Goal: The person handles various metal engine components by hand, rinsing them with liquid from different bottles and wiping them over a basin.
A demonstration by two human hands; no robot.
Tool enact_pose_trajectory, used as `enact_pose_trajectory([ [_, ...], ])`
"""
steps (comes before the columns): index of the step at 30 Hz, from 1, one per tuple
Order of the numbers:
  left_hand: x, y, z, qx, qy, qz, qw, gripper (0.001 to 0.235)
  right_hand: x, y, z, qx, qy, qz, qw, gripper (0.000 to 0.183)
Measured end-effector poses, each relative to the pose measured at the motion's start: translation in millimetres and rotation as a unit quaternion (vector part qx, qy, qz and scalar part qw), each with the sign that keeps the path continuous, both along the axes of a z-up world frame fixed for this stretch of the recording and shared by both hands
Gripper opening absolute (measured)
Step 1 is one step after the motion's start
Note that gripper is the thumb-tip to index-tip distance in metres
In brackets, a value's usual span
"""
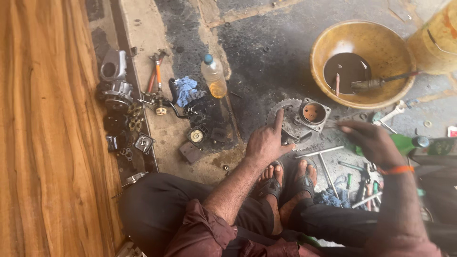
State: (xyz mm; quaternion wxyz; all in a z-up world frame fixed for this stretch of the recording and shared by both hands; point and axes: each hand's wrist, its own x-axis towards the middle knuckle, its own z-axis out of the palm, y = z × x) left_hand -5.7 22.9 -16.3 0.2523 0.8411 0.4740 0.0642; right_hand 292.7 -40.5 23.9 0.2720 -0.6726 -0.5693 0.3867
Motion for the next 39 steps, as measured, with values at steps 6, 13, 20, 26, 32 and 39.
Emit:
enact_pose_trajectory([
  [6, 0, 1, -4, 0.034, -0.048, 0.01, 0.998, 0.121, -7, -24, -75, -0.053, 0.465, -0.156, 0.87, 0.014],
  [13, 8, -7, 1, 0.045, -0.041, 0.034, 0.998, 0.118, -110, -7, -57, 0.221, 0.031, -0.215, 0.951, 0.023],
  [20, 8, -11, -6, 0.07, -0.06, 0.053, 0.994, 0.119, -122, -3, -42, 0.153, -0.11, -0.27, 0.944, 0.027],
  [26, 14, -10, -4, 0.038, -0.031, 0.052, 0.997, 0.123, -128, -4, -54, 0.209, -0.152, -0.276, 0.926, 0.027],
  [32, 12, -8, -1, 0.033, -0.015, 0.054, 0.998, 0.122, -143, -3, -54, 0.23, -0.183, -0.276, 0.915, 0.023],
  [39, 17, -14, 5, 0.09, -0.016, 0.056, 0.994, 0.119, -143, -3, -36, 0.17, -0.184, -0.321, 0.913, 0.03],
])
